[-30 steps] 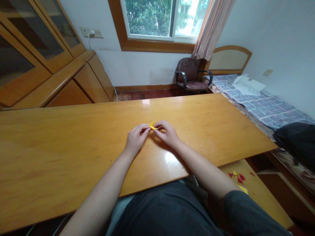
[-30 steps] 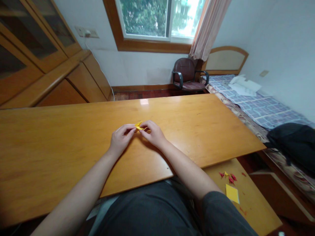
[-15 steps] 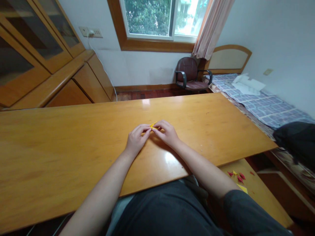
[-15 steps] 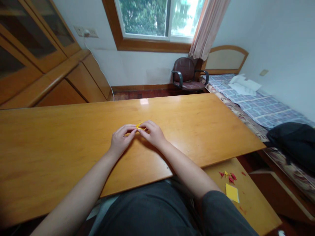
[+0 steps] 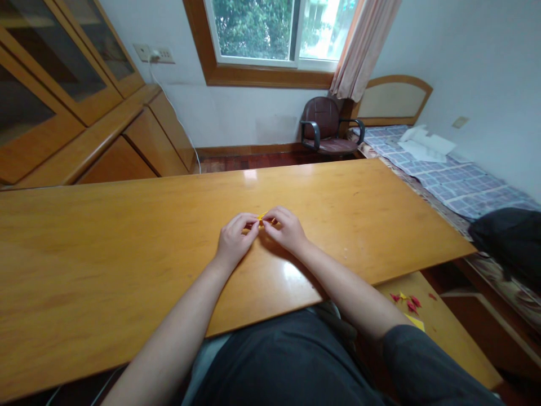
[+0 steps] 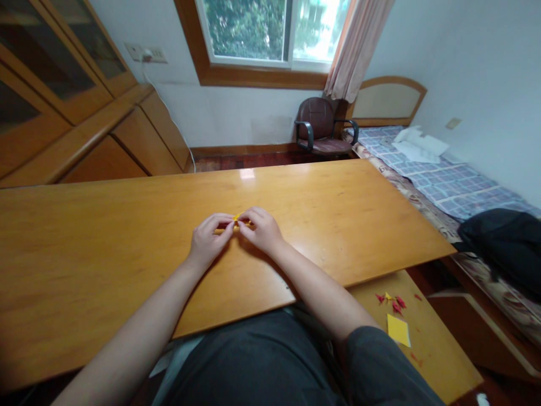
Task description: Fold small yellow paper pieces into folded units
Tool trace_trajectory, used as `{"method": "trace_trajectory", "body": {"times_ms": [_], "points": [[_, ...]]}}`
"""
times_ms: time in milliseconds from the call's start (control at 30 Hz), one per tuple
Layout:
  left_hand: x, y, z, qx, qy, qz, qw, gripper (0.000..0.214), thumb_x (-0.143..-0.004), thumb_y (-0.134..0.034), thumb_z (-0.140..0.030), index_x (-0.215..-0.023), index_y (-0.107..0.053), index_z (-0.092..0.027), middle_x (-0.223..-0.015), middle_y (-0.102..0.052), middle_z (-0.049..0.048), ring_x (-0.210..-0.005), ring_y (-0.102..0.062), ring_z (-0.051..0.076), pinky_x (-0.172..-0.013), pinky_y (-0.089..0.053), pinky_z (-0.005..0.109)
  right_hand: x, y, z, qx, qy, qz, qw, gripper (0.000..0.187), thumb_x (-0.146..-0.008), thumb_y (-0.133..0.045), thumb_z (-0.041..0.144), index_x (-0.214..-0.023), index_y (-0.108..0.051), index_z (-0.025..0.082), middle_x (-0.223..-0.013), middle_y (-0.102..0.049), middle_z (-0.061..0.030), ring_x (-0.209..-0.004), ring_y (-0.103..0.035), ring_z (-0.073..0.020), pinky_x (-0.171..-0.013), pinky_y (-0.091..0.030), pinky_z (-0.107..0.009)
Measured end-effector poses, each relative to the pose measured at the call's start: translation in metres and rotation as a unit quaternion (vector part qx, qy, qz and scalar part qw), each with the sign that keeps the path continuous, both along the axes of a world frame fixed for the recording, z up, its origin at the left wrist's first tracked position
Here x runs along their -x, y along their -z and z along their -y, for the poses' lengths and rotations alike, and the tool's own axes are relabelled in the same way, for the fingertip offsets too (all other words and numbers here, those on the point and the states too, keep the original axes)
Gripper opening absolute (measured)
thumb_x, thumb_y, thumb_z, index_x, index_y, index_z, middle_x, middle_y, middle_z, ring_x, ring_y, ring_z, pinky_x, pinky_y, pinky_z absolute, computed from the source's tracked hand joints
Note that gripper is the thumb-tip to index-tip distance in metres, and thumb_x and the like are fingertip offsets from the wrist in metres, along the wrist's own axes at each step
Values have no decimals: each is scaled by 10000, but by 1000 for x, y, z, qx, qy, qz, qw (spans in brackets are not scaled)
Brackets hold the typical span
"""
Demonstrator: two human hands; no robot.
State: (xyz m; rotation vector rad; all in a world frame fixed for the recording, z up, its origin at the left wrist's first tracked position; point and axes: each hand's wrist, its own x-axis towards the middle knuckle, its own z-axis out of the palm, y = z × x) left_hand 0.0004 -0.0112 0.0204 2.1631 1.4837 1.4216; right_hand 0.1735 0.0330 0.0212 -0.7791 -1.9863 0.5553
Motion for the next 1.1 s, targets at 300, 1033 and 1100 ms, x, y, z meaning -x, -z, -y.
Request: {"method": "trace_trajectory", "body": {"times_ms": [300,1033,1100], "points": [[1,-3,0,20,-25,46,998,105,-881,-585,-262,-848,-648,-184,-874,-695,36,-805,-659,146,-740,-546,258,-2,2,-2,33,5,-28,999,99,-884,-590,273,-878,-660,204,-827,-652,-41,-737,-600,-156,-702,-502,-291],[7,5,-5,110,8,90,990,174,-876,-602,-344,-936,-679,-200,-908,-706,36,-831,-663,168,-800,-546,310,-2,6,-6,74,-17,-50,996,135,-866,-634,316,-832,-681,194,-779,-675,-31,-709,-616,-148,-674,-499,-280],[7,7,-5,113,-1,104,988,175,-866,-614,-346,-936,-667,-195,-901,-704,35,-810,-667,164,-778,-554,302,-3,6,-7,71,-16,-55,996,137,-864,-632,312,-823,-680,190,-773,-670,-31,-705,-613,-149,-677,-499,-283]]}}
